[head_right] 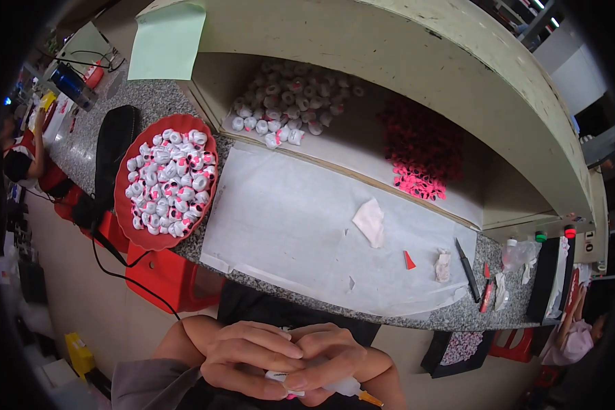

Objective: Assembling small pink and white components using a glue applicator at a workstation.

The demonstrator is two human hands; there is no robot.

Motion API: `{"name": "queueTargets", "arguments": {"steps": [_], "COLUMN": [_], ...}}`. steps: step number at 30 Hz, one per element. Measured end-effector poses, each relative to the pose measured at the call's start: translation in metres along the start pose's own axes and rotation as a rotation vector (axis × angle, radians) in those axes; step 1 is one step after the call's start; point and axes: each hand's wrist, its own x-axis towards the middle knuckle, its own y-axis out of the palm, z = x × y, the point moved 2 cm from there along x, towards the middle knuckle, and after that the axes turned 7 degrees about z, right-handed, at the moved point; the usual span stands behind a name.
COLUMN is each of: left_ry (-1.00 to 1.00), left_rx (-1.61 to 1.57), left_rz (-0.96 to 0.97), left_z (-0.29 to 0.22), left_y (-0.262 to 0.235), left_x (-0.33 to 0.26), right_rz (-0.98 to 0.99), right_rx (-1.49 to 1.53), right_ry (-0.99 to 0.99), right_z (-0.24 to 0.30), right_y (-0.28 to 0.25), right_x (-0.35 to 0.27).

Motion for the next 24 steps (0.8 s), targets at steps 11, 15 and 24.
{"name": "queueTargets", "arguments": {"steps": [11, 15, 24], "left_ry": [-0.511, -0.379, -0.411], "left_rx": [0.177, 0.858, 0.984], "left_rz": [0.008, -0.15, 0.103], "left_z": [0.038, 0.05, 0.045], "left_y": [-0.028, -0.111, -0.128], "left_x": [-0.038, -0.036, -0.009], "right_rz": [-0.464, -0.435, -0.057], "right_rx": [0.045, -0.167, -0.553], "right_ry": [0.484, 0.636, 0.602], "right_z": [-0.053, -0.063, -0.085], "right_y": [-0.013, -0.044, -0.068], "right_x": [-0.025, -0.023, -0.039]}}
